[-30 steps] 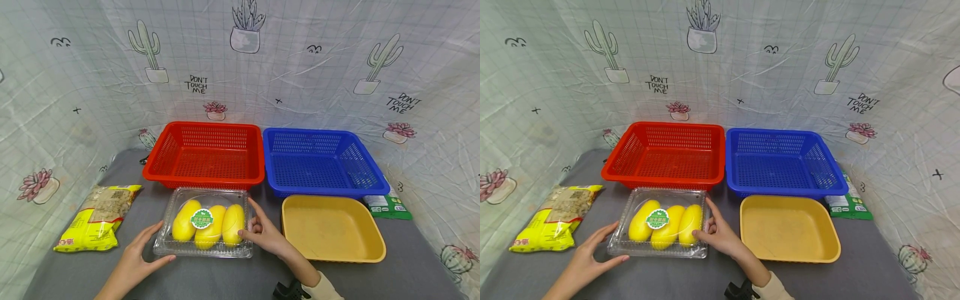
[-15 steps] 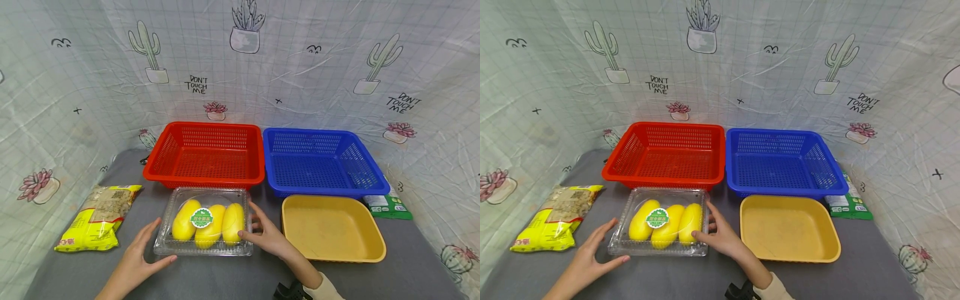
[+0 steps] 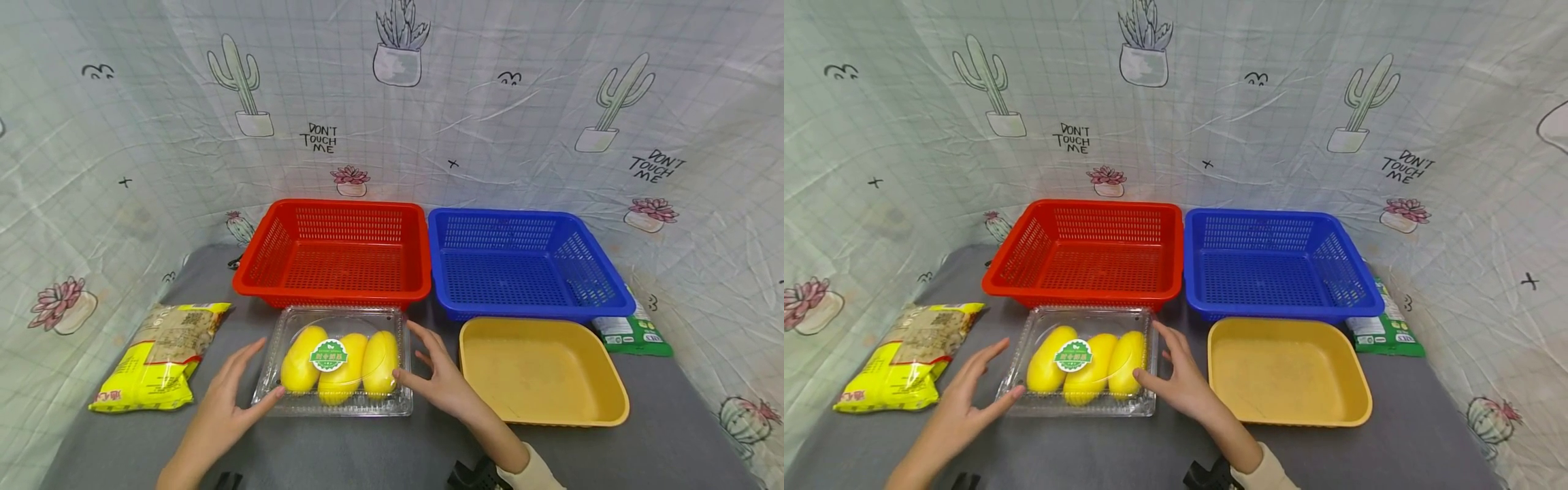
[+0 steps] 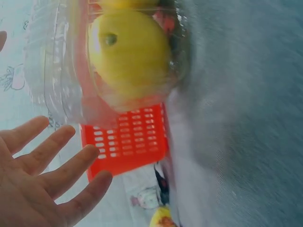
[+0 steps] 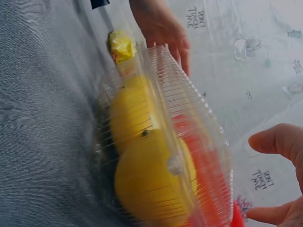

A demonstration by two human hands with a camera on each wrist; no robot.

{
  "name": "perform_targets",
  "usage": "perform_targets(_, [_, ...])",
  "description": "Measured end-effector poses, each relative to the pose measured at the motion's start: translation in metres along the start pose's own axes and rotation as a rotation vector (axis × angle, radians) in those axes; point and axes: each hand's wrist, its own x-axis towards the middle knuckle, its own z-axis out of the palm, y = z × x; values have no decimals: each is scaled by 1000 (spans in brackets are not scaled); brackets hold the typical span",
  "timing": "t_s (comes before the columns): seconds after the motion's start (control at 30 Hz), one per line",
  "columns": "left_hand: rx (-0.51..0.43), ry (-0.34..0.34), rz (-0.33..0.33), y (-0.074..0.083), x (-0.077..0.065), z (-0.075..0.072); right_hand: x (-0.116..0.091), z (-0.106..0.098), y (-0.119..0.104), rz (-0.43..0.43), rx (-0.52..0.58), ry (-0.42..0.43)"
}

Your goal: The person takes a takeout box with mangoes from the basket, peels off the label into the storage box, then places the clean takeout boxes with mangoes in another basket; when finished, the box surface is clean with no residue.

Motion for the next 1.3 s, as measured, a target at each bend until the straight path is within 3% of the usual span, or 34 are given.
perform_targets(0.17, [-3, 14, 64, 2, 9, 3, 4, 0, -7, -63, -19, 5])
perform_targets(0.5, [-94, 27, 107, 4, 25, 8, 13, -1, -22, -216, 2, -12])
perform_targets(0.8, [-140, -22, 152, 1, 40, 13, 24, 7, -29, -213, 78, -102])
perform_targets(1.07, [-100, -62, 157, 0, 49, 14, 34, 20, -29, -212, 143, -178])
perform_targets(1.3, [-131, -96, 159, -2, 48, 18, 38, 34, -30, -161, 70, -252])
